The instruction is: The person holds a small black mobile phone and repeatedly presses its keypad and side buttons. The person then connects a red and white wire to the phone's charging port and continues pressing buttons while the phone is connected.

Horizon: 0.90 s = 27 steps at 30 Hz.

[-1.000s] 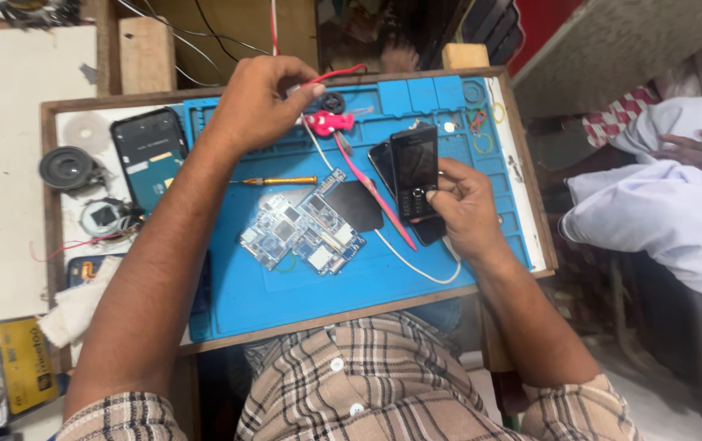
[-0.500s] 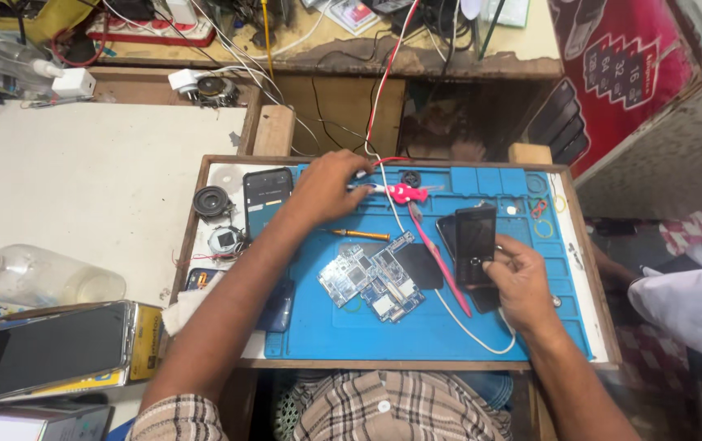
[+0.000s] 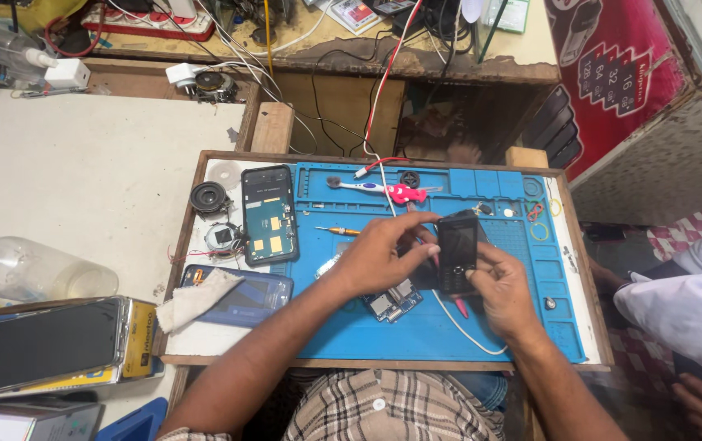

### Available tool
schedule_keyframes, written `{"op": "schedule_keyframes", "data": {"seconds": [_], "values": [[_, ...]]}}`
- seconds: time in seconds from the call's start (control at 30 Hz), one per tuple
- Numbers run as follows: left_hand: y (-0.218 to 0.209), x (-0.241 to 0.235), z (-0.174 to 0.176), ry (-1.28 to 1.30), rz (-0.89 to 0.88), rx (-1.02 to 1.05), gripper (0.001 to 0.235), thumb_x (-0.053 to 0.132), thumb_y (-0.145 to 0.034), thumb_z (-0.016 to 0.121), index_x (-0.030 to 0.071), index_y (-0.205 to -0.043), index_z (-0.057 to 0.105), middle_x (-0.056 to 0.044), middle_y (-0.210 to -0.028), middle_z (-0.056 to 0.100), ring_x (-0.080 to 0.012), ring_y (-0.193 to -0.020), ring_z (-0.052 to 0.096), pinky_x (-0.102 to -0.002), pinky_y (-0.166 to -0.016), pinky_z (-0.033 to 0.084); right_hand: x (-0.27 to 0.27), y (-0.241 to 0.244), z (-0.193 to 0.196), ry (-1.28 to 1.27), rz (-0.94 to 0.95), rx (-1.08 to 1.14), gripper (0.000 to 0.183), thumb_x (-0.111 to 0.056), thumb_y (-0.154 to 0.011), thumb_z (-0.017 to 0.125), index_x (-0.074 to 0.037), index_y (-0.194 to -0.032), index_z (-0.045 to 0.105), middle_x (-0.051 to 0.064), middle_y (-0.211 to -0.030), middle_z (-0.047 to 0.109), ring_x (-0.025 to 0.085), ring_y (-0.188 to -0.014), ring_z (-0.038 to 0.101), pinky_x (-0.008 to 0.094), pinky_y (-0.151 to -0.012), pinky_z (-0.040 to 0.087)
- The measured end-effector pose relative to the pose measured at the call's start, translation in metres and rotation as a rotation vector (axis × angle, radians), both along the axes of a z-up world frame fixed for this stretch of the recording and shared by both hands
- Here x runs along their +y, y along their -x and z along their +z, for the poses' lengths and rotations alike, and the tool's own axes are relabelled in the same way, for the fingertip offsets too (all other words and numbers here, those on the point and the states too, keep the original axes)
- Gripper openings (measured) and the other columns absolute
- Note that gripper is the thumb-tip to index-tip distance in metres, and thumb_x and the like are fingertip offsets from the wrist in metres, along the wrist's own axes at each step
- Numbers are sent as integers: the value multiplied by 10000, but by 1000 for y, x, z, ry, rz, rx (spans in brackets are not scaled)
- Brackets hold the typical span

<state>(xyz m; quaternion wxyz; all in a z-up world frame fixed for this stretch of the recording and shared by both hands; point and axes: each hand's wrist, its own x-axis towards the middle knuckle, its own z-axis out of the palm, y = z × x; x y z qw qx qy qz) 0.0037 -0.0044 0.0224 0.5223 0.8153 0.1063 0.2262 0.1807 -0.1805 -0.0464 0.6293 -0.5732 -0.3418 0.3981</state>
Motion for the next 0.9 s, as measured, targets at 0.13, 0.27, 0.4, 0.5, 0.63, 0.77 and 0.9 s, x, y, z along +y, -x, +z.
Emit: {"op": "schedule_keyframes", "data": {"seconds": [0.13,0.27,0.4,0.5,0.63,0.77,0.9], "values": [[-1,-5,-7,59,-21,-46,488,138,-941,699,97,-1415,591,-90,-939,772,-166,-773,751,-314,-714,595,3,4,-4,18,13,26,454,69,-895,485,81,-1334,601,174,-1006,755,194,-776,736,298,-687,634],[2,-5,-11,106,-25,-51,582,97,-931,682,128,-1487,513,-91,-900,752,-151,-735,722,-302,-690,574,5,6,-6,19,19,53,451,75,-903,484,78,-1342,585,174,-1040,749,195,-793,737,304,-687,639],[2,-6,-15,72,-14,-55,555,86,-952,694,158,-1479,538,-98,-955,749,-154,-732,739,-307,-658,585,4,5,-8,38,4,57,453,79,-903,489,78,-1349,573,177,-1040,745,195,-796,740,308,-682,642],[2,-7,-17,70,-20,-53,564,89,-957,690,175,-1489,526,-100,-968,746,-156,-754,754,-310,-670,598,4,5,-8,35,14,52,456,84,-902,484,92,-1350,570,183,-1024,747,197,-790,740,308,-686,642],[3,-10,-19,67,-13,-36,563,99,-963,681,183,-1493,512,-94,-934,746,-160,-782,767,-314,-697,608,4,4,-8,38,6,45,466,95,-890,478,100,-1348,568,178,-1005,746,194,-780,734,302,-687,639],[2,-10,-20,64,-7,-35,562,104,-962,683,182,-1492,512,-94,-915,743,-168,-784,769,-320,-711,609,4,3,-9,33,18,46,466,95,-889,479,96,-1346,572,180,-987,745,192,-759,729,292,-667,631],[2,-10,-22,52,-5,-43,566,111,-967,680,180,-1499,502,-99,-921,749,-180,-801,775,-326,-731,615,4,3,-8,36,22,29,471,94,-880,476,86,-1340,575,180,-933,746,190,-720,726,271,-610,615]]}}
